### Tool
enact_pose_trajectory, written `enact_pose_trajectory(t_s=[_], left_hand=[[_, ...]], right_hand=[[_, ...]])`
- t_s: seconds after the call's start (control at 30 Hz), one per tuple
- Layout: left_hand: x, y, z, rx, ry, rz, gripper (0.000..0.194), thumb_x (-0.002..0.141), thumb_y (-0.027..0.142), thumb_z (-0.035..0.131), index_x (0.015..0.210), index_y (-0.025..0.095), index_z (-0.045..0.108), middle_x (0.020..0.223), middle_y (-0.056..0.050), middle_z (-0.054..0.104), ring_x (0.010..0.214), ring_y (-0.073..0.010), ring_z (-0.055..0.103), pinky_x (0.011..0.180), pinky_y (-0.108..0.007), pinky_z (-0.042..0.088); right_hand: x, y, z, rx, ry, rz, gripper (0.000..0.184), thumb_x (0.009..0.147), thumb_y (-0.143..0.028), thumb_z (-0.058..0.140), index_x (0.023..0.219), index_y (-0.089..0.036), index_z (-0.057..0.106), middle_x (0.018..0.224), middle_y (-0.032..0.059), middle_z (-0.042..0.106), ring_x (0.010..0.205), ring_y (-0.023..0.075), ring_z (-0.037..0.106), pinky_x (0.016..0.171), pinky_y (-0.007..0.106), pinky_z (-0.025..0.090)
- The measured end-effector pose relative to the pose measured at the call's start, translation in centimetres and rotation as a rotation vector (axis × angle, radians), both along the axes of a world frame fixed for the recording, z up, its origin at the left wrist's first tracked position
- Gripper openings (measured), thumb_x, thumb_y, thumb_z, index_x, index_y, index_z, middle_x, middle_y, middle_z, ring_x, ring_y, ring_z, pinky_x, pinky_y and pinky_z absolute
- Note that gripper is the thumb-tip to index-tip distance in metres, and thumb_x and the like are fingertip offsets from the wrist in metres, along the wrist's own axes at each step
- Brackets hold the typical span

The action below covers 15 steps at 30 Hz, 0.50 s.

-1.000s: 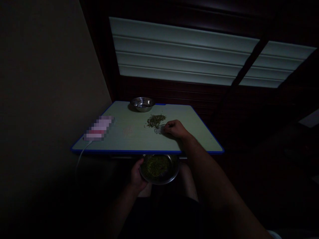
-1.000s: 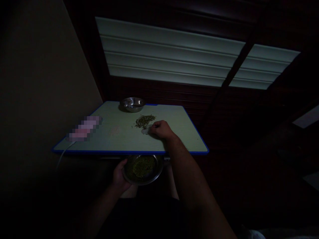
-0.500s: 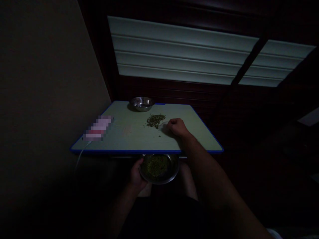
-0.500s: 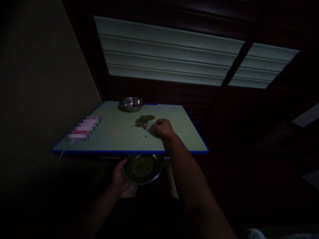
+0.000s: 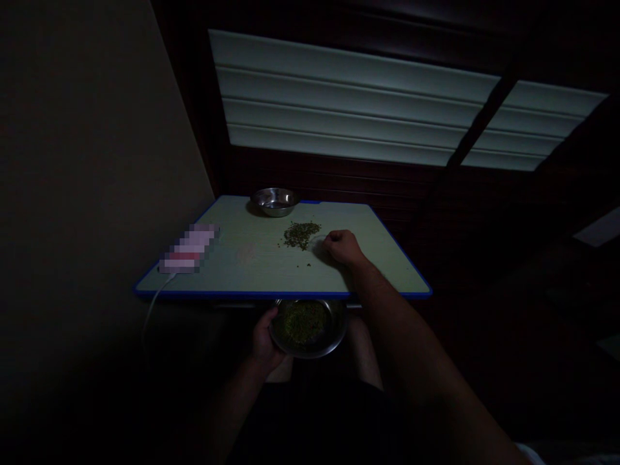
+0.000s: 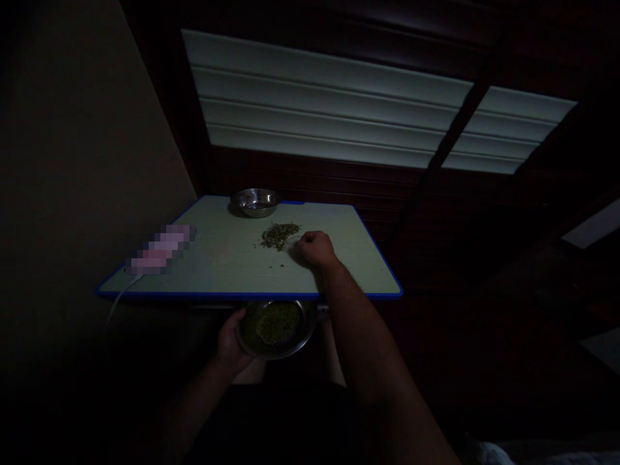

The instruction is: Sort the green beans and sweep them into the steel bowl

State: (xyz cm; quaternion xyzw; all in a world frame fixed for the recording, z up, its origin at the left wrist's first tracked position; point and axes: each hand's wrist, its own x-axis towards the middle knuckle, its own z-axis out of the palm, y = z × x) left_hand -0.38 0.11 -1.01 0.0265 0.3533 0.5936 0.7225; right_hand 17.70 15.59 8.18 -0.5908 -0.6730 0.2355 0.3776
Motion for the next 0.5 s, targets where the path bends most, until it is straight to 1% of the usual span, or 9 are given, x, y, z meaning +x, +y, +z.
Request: enact_pose_trajectory(t_s=[0.17,0.37,0.5], left_hand=[[0.07,-0.08,0.39,-0.012,0.007,0.002,0.021,0.078,0.023,0.055,0.083,0.013,0.072,0.077,-0.01,0.076,0.093,-0.0297,0.069,0.091,-0.047,0.051],[0.04,0.01,0.15,-0.031,0.015,0.005,0.019,0.077,0.023,0.056,0.081,0.013,0.071,0.074,-0.009,0.075,0.087,-0.0286,0.07,0.09,-0.046,0.051],[-0.01,0.06,-0.05,-0.012,0.006,0.016,0.019,0.077,0.022,0.056,0.08,0.012,0.072,0.075,-0.009,0.075,0.083,-0.0273,0.071,0.088,-0.043,0.052]], right_hand=[[0.01,0.16,-0.24,0.019,-0.029,-0.019,0.016,0.064,-0.028,0.054,0.064,-0.015,0.063,0.057,-0.0004,0.057,0.057,0.0117,0.05,0.055,0.024,0.035],[0.03,0.37,-0.52,0.046,0.002,0.056,0.017,0.064,-0.031,0.054,0.064,-0.016,0.061,0.057,-0.0016,0.055,0.056,0.0108,0.047,0.054,0.023,0.034],[0.01,0.41,-0.52,0.037,0.037,0.06,0.015,0.064,-0.03,0.052,0.062,-0.016,0.059,0.057,-0.002,0.054,0.056,0.0107,0.046,0.055,0.023,0.034]])
